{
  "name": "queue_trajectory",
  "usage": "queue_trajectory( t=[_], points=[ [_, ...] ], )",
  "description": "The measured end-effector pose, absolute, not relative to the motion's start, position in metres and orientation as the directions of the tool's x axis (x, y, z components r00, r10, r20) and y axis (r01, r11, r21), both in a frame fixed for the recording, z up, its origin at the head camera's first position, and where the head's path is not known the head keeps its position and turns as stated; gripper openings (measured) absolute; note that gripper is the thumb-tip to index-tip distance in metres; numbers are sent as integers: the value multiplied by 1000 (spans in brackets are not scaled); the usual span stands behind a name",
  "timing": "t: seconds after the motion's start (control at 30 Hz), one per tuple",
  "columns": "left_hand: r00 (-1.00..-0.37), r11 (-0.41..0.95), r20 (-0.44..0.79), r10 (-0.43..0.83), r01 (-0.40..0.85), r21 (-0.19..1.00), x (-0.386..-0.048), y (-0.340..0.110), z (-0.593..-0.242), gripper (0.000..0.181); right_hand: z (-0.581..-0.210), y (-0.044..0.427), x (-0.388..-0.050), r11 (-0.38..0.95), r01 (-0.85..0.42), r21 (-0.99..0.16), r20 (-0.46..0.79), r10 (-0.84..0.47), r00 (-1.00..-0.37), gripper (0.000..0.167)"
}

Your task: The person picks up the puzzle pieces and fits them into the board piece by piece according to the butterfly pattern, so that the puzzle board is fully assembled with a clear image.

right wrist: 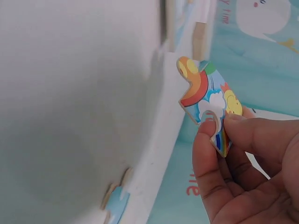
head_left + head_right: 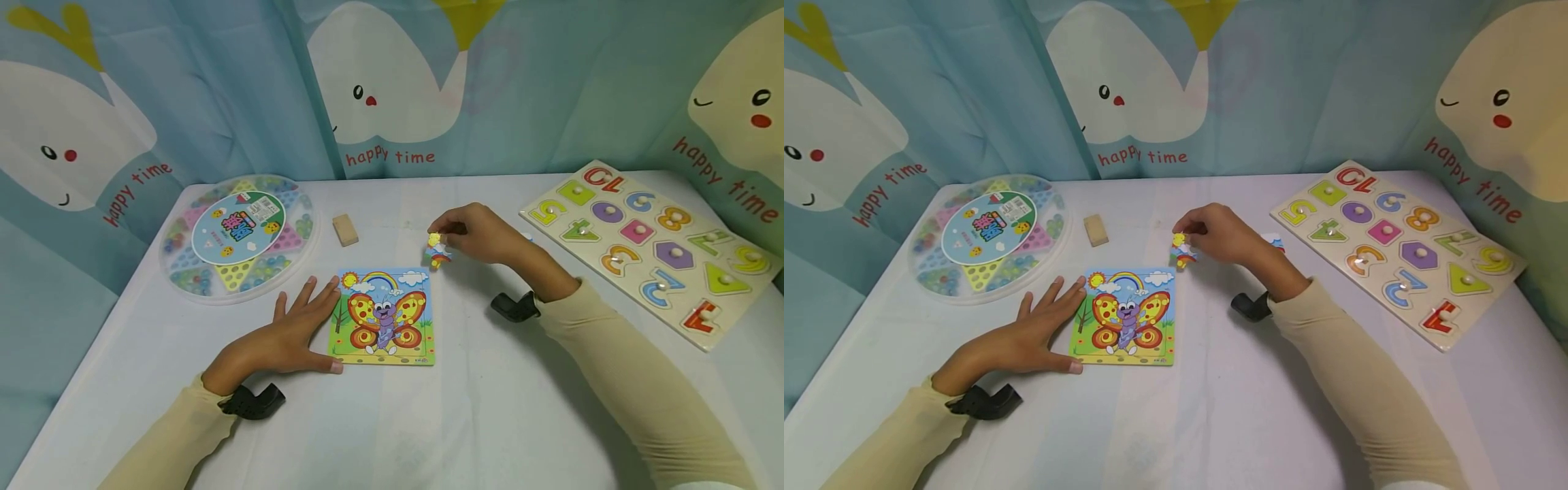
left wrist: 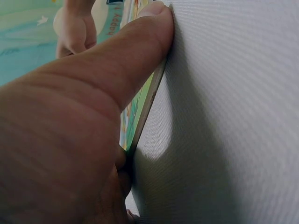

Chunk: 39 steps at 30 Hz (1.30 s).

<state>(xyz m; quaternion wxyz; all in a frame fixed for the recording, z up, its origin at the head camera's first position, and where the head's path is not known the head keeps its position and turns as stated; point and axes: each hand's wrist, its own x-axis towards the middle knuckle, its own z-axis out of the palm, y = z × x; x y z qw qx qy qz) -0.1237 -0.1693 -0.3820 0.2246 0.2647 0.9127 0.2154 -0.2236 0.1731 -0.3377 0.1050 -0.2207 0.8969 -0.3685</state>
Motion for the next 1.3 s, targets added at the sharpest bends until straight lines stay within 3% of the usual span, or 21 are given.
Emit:
queue_trajectory(
  t=[0.6, 1.3],
  points=[
    [-763, 768, -296, 575, 378, 517, -124, -169, -383, 116, -336, 145, -218, 526, -353, -774, -5, -562, -827, 21],
    [-757, 767, -306, 578, 374, 522, -124, -167, -380, 115, -341, 108, -211, 486, -322, -813, -31, -587, -809, 24]
  ],
)
